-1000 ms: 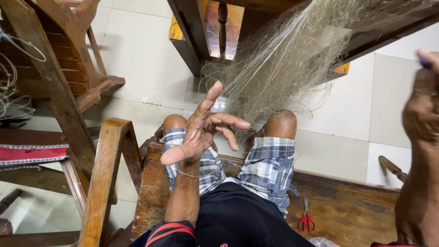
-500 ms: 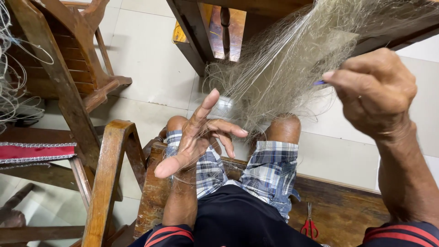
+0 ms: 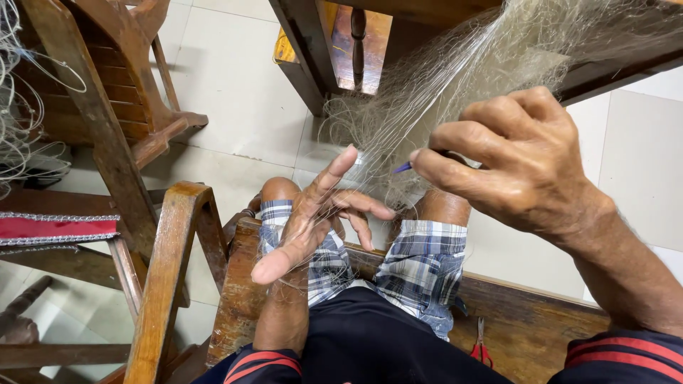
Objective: Weaving or repairing a fine-mesh fishing net using a netting needle
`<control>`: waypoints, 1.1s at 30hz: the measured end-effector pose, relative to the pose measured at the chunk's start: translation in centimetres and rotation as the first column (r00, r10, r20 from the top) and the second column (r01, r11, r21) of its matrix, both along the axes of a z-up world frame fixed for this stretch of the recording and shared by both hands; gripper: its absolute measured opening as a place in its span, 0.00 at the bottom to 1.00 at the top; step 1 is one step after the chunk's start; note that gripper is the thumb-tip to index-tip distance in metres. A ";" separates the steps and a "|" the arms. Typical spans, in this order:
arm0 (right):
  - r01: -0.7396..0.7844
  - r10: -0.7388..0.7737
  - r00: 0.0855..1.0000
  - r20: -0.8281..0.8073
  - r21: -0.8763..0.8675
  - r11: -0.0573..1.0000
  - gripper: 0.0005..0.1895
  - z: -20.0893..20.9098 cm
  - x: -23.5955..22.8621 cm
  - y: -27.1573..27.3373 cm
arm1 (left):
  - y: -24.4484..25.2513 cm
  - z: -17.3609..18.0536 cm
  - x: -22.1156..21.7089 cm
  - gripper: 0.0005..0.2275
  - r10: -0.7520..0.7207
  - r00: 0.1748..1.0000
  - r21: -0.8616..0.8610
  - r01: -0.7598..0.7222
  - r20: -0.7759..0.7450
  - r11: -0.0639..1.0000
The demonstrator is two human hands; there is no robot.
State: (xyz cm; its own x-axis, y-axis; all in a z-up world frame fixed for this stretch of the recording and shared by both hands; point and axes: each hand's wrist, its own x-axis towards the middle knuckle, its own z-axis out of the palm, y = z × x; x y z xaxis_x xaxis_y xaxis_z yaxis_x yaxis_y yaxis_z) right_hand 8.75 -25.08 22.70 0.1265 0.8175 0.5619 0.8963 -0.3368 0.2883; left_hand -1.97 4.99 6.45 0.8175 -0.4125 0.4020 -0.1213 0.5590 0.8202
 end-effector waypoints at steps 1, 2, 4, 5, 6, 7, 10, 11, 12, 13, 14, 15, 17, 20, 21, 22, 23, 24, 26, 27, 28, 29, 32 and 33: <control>0.033 -0.032 0.999 0.026 -0.025 0.999 0.06 0.2 0.0 0.3 | -0.1 0.2 -0.1 0.76 0.007 1.000 0.011 -0.006 -0.024 1.000; 0.032 -0.031 0.999 0.027 -0.027 0.999 0.06 0.3 0.0 0.5 | -0.2 0.0 0.1 0.76 0.008 1.000 0.009 -0.008 -0.023 1.000; 0.052 -0.047 0.995 0.087 -0.053 0.997 0.08 0.3 0.1 0.8 | -0.3 -0.4 0.2 0.78 -0.025 0.999 -0.025 0.024 -0.027 0.999; 0.051 -0.046 0.995 0.086 -0.055 0.997 0.08 0.5 0.1 1.0 | -0.3 -0.4 0.2 0.78 -0.025 0.999 -0.028 0.024 -0.028 0.999; 0.055 -0.049 0.994 0.098 -0.065 0.996 0.10 0.6 0.1 1.2 | -0.3 -0.4 0.3 0.78 -0.041 0.999 -0.045 0.039 -0.029 0.998; 0.060 -0.051 0.993 0.110 -0.075 0.995 0.11 0.7 0.1 1.3 | -0.4 -0.4 0.3 0.78 -0.056 0.998 -0.062 0.054 -0.029 0.997; 0.053 -0.045 0.996 0.083 -0.090 0.995 0.14 0.8 -0.1 1.9 | -0.4 -0.3 0.4 0.78 -0.042 0.999 -0.043 0.041 -0.028 0.998; 0.052 -0.045 0.996 0.082 -0.090 0.995 0.14 0.6 -0.1 2.0 | -0.5 -0.3 0.4 0.78 -0.042 0.999 -0.043 0.041 -0.028 0.998; 0.042 -0.036 0.997 0.072 -0.093 0.995 0.13 0.5 -0.1 2.2 | -0.6 -0.4 0.4 0.77 -0.036 0.999 -0.065 0.034 -0.035 0.997; 0.032 -0.026 0.998 0.061 -0.096 0.995 0.12 0.3 -0.2 2.3 | -0.7 -0.5 0.4 0.77 -0.030 0.999 -0.088 0.026 -0.041 0.996; 0.030 -0.024 0.998 0.062 -0.095 0.995 0.12 0.1 -0.1 2.3 | -0.7 -0.6 0.5 0.77 -0.028 0.999 -0.088 0.024 -0.041 0.996; 0.001 0.000 1.000 0.007 -0.079 0.997 0.12 -0.2 0.0 2.3 | -0.7 -0.6 0.5 0.77 -0.024 0.998 -0.084 0.019 -0.056 0.996; -0.031 0.028 0.998 -0.048 -0.062 0.998 0.13 -0.6 0.2 2.4 | -1.0 -0.8 0.4 0.78 -0.017 0.997 -0.080 0.011 -0.072 0.997; -0.117 0.113 0.981 -0.160 -0.015 0.993 0.15 -1.3 0.6 2.7 | -1.4 -0.8 0.5 0.80 -0.028 0.996 -0.165 0.014 -0.083 0.986; -0.141 0.138 0.971 -0.193 0.003 0.990 0.15 -1.7 0.7 2.8 | -1.4 -0.5 0.3 0.80 -0.033 0.994 -0.159 0.016 -0.102 0.987; -0.165 0.166 0.960 -0.226 0.022 0.986 0.17 -2.1 0.8 3.0 | -1.4 -0.3 0.2 0.80 -0.035 0.992 -0.153 0.016 -0.122 0.988; -0.168 0.168 0.960 -0.225 0.021 0.986 0.17 -2.2 0.7 3.2 | -1.3 -0.4 0.3 0.80 -0.032 0.992 -0.153 0.013 -0.121 0.988; -0.163 0.162 0.955 -0.247 0.020 0.986 0.17 -2.4 0.6 3.4 | -1.2 -0.5 0.5 0.79 -0.053 0.994 -0.159 0.036 -0.098 0.987; -0.158 0.156 0.950 -0.269 0.017 0.987 0.18 -3.0 0.3 3.5 | -1.3 -0.6 0.6 0.79 -0.072 0.995 -0.163 0.059 -0.075 0.985; -0.184 0.187 0.933 -0.308 0.040 0.982 0.18 -3.4 0.2 3.5 | -1.4 -0.6 0.6 0.79 -0.072 0.994 -0.192 0.054 -0.086 0.980; -0.209 0.218 0.913 -0.346 0.063 0.976 0.19 -3.8 0.1 3.4 | -1.5 -0.7 0.6 0.79 -0.072 0.993 -0.221 0.049 -0.096 0.974; -0.209 0.218 0.913 -0.345 0.063 0.976 0.19 -3.9 -0.1 3.7 | -1.5 -0.7 0.8 0.79 -0.072 0.993 -0.221 0.049 -0.096 0.974; -0.262 0.314 0.853 -0.418 0.177 0.949 0.17 -4.2 -0.7 4.3 | -1.9 -1.0 1.1 0.78 -0.052 0.998 -0.184 0.043 -0.044 0.982; -0.288 0.348 0.826 -0.444 0.199 0.937 0.16 -4.3 -0.9 4.5 | -2.1 -1.2 1.1 0.79 -0.071 0.996 -0.260 0.053 -0.059 0.964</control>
